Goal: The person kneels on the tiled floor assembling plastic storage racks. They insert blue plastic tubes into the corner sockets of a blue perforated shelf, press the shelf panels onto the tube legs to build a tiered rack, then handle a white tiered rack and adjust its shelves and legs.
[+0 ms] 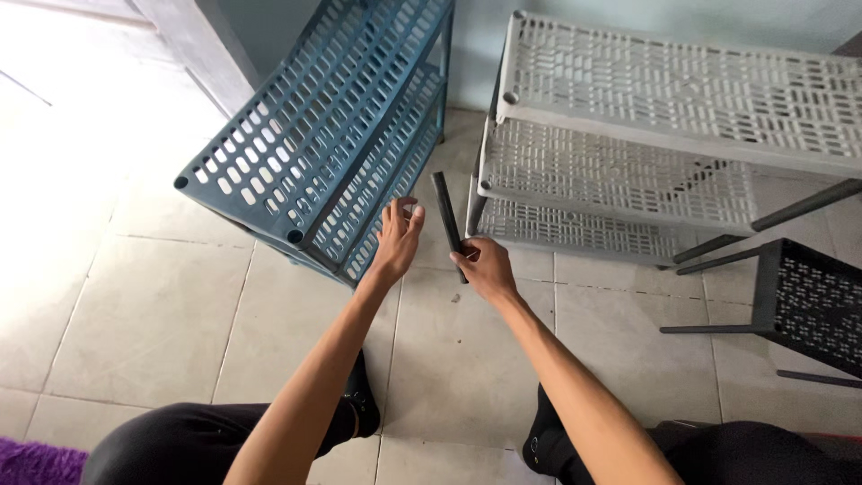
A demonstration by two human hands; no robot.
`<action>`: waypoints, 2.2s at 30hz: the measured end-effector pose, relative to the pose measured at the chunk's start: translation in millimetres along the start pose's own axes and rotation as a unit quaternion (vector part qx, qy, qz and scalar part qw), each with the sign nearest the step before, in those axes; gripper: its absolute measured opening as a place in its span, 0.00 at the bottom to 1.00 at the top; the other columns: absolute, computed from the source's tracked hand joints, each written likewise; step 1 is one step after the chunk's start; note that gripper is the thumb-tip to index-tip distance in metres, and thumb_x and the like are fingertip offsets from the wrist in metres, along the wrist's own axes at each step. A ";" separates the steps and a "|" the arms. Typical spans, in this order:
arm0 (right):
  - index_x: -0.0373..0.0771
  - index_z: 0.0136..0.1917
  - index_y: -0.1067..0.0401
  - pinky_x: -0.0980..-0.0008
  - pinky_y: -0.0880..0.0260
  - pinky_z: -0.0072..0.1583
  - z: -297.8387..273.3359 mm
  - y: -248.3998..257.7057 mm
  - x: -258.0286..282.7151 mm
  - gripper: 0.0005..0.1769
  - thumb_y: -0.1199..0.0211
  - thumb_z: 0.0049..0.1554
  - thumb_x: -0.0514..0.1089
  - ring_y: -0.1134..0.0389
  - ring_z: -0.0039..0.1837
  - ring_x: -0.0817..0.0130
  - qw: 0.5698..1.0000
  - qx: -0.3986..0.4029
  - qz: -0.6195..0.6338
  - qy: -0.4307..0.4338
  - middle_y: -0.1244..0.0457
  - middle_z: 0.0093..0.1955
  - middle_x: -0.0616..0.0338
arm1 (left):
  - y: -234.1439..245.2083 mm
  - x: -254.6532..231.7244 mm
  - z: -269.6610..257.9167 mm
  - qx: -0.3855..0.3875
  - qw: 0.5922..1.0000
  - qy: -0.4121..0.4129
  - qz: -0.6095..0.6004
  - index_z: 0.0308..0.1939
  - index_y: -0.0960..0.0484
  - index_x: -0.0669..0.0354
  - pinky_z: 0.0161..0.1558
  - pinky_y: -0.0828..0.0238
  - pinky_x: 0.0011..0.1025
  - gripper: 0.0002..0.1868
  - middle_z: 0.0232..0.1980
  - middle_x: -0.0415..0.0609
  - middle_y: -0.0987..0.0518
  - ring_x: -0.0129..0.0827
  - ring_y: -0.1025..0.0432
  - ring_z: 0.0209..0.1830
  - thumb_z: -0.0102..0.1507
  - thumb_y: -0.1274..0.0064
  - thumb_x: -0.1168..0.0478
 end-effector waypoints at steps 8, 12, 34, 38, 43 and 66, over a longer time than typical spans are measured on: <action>0.31 0.41 0.23 0.63 0.26 0.38 5.3 -66.7 -93.6 0.12 0.31 0.54 0.44 0.28 0.34 0.64 0.988 0.018 0.018 -0.155 0.29 0.34 0.53 | -35.8 74.5 -6.1 0.020 0.999 0.019 0.038 0.67 0.32 0.51 0.64 0.50 0.51 0.26 0.63 0.53 0.31 0.44 0.32 0.63 0.72 0.64 0.41; 0.32 0.39 0.23 0.64 0.26 0.36 8.2 -90.1 -137.2 0.11 0.30 0.53 0.44 0.28 0.32 0.66 0.978 0.019 0.015 -0.207 0.29 0.33 0.52 | -47.2 100.5 -6.0 0.037 0.996 0.027 0.077 0.70 0.33 0.49 0.61 0.48 0.49 0.26 0.64 0.53 0.31 0.43 0.33 0.65 0.72 0.62 0.44; 0.37 0.57 0.29 0.58 0.28 0.52 -5.2 -152.5 -215.6 0.27 0.26 0.50 0.52 0.28 0.50 0.57 0.969 -0.020 -0.116 -0.219 0.31 0.46 0.53 | -49.3 124.0 -15.1 0.040 0.992 0.039 0.112 0.70 0.32 0.49 0.59 0.46 0.49 0.26 0.63 0.52 0.29 0.44 0.33 0.65 0.70 0.54 0.48; 0.40 0.63 0.32 0.58 0.28 0.52 -6.3 -148.6 -209.2 0.31 0.27 0.51 0.55 0.30 0.52 0.58 0.963 0.014 -0.137 -0.230 0.33 0.48 0.56 | -48.2 116.5 -15.2 0.045 0.993 0.040 0.103 0.70 0.32 0.50 0.59 0.46 0.48 0.26 0.63 0.52 0.28 0.42 0.33 0.65 0.69 0.54 0.48; 0.43 0.65 0.33 0.58 0.29 0.54 -7.3 -142.5 -202.8 0.32 0.28 0.52 0.56 0.32 0.54 0.60 0.967 0.022 -0.125 -0.221 0.35 0.50 0.58 | -47.6 108.4 -15.7 0.054 0.991 0.040 0.112 0.71 0.33 0.50 0.60 0.47 0.45 0.26 0.63 0.52 0.28 0.40 0.32 0.65 0.71 0.56 0.47; 0.44 0.71 0.39 0.57 0.31 0.60 -5.0 -130.6 -179.1 0.36 0.28 0.54 0.51 0.35 0.61 0.54 0.990 0.013 -0.118 -0.075 0.38 0.60 0.49 | -52.2 90.6 -13.0 0.077 0.991 0.038 0.102 0.70 0.31 0.49 0.61 0.47 0.50 0.26 0.64 0.53 0.23 0.44 0.28 0.63 0.71 0.58 0.47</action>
Point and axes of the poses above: each hand's wrist, its own z-axis towards the middle knuckle, its own y-axis out of the back of the hand, x = y × z, the point moved 4 cm from there along z, towards the middle knuckle
